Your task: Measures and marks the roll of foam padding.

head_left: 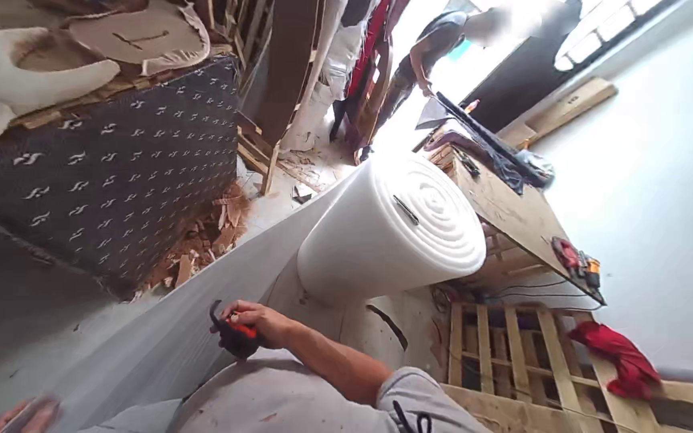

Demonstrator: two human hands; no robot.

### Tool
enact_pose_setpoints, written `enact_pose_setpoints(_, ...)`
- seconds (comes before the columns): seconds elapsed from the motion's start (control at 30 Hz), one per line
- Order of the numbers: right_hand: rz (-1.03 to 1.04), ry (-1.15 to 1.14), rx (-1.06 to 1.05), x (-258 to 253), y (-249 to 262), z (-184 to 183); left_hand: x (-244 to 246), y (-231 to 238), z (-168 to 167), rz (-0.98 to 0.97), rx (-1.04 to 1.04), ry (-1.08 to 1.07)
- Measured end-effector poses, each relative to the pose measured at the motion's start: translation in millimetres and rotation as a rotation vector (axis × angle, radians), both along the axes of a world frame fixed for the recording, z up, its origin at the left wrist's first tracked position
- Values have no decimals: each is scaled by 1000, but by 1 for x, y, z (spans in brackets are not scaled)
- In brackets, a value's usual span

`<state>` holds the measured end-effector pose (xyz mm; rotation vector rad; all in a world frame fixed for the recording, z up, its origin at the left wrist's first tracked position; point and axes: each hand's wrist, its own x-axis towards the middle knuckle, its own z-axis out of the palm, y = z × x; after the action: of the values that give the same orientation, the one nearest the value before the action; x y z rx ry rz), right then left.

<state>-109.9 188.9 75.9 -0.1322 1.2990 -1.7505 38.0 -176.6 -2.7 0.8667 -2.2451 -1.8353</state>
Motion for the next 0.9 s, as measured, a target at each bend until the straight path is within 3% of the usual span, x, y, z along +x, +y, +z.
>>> enact_pose_setpoints(0.17,71,15,71,27,-33,-6,13,29,1,226,195,164)
enact_pose_setpoints(0.3,185,44,114,24,-64,-3,17,29,-1,282,88,158)
enact_pose_setpoints(0.4,274,203,154,20,-74,6,16,28,4,284,43,200)
enact_pose_setpoints(0.57,380,770,459,34,-102,16,19,36,18,281,28,264)
enact_pose_setpoints(0.73,564,913,429,44,-138,2,22,42,23,290,65,294)
enact_pose_setpoints(0.9,691,947,400,50,-165,-3,26,44,21,329,254,275)
